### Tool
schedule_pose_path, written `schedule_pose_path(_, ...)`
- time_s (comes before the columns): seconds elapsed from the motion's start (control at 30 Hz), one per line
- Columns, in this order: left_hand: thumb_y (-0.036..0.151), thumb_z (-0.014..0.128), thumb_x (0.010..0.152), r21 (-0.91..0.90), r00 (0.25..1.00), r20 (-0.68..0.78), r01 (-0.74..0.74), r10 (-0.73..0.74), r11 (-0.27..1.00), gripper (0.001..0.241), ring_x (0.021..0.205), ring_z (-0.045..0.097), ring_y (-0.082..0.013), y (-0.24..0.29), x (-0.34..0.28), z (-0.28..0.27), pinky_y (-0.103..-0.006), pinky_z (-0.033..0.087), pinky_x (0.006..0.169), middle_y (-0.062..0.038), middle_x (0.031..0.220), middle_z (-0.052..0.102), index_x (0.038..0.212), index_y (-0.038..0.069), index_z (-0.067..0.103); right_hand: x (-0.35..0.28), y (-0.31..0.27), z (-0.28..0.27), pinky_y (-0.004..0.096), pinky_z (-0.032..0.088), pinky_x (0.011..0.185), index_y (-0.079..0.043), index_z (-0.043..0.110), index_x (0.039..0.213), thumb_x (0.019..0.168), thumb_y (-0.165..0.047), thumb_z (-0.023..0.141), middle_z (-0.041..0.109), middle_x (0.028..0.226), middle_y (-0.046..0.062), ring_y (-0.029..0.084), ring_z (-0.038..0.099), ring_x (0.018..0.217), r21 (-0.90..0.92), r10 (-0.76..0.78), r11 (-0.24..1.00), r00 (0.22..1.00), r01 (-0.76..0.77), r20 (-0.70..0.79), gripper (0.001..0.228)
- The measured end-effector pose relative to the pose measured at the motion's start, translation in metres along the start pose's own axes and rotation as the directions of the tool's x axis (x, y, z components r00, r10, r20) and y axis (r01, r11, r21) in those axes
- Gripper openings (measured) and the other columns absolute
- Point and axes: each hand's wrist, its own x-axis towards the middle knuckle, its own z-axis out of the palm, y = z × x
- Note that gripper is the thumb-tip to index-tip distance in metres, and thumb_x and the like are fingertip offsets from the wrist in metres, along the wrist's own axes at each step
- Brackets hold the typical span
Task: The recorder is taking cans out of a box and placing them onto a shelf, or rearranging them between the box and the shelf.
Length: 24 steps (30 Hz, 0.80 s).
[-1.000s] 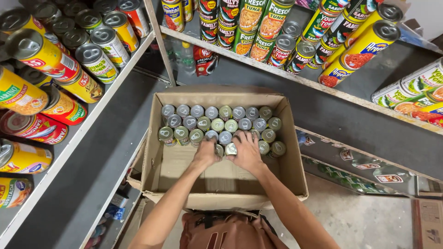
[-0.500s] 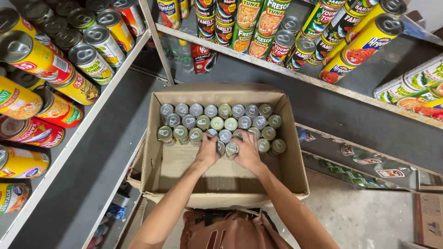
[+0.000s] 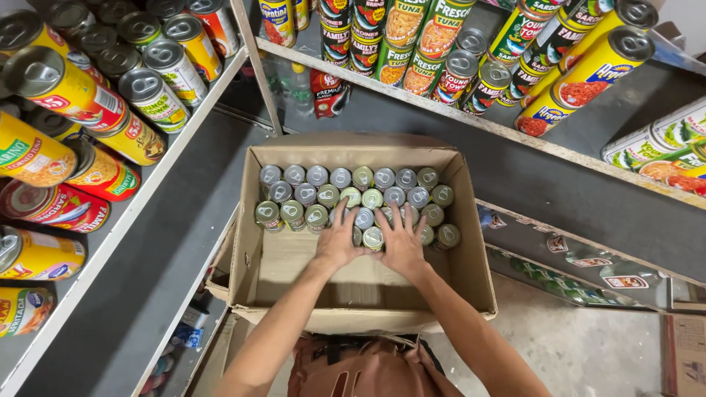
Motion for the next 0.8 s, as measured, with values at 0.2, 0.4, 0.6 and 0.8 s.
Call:
schedule_pose_path(0.2, 0.044, 0.093, 0.068, 0.164, 0.991, 0.123, -0.068, 0.048, 0.984, 0.12, 0.108, 0.067, -0.0436, 0.003, -0.001, 0.01, -0.0504, 0.057, 0.088, -0.013, 0.17, 0.0, 0.16, 0.02, 0.02, 0.003, 0.01, 0.007, 0.085, 0.012, 0.108, -0.027, 0.014, 0.16, 0.069, -0.076, 0.076, 0.0, 0.168, 0.017, 0.052, -0.002, 0.151, -0.024, 0.063, 0.998, 0.995, -0.062, 0.072, 0.121)
schedule_pose_path(0.4, 0.045, 0.084, 0.078, 0.21, 0.985, 0.156, -0.108, 0.075, 0.972, 0.107, 0.106, 0.068, -0.0431, 0.001, 0.002, 0.017, -0.0507, 0.057, 0.089, -0.013, 0.171, 0.003, 0.161, 0.018, 0.022, 0.009, 0.015, 0.025, 0.086, 0.013, 0.106, -0.028, 0.013, 0.163, 0.074, -0.069, 0.075, -0.001, 0.17, 0.018, 0.054, -0.005, 0.152, -0.11, 0.037, 0.993, 0.998, -0.032, 0.046, 0.116)
schedule_pose_path(0.6, 0.048, 0.081, 0.078, 0.236, 0.987, 0.14, -0.114, 0.082, 0.965, 0.106, 0.109, 0.068, -0.0416, -0.006, 0.004, 0.025, -0.05, 0.058, 0.088, -0.012, 0.172, 0.005, 0.16, 0.018, 0.023, 0.01, 0.015, 0.028, 0.085, 0.008, 0.108, -0.026, 0.01, 0.164, 0.076, -0.065, 0.077, -0.003, 0.171, 0.017, 0.053, -0.007, 0.153, -0.152, 0.058, 0.987, 0.996, -0.047, 0.07, 0.118)
schedule_pose_path(0.8, 0.065, 0.081, 0.071, 0.258, 0.986, 0.166, -0.023, -0.02, 0.966, 0.116, 0.113, 0.065, -0.0425, 0.019, 0.0, -0.008, -0.0506, 0.055, 0.094, -0.019, 0.168, 0.003, 0.16, 0.023, 0.019, 0.004, 0.009, -0.004, 0.08, 0.004, 0.113, -0.024, 0.01, 0.163, 0.073, -0.07, 0.076, -0.005, 0.171, 0.016, 0.048, -0.007, 0.154, -0.047, 0.089, 0.995, 0.984, -0.083, 0.153, 0.121)
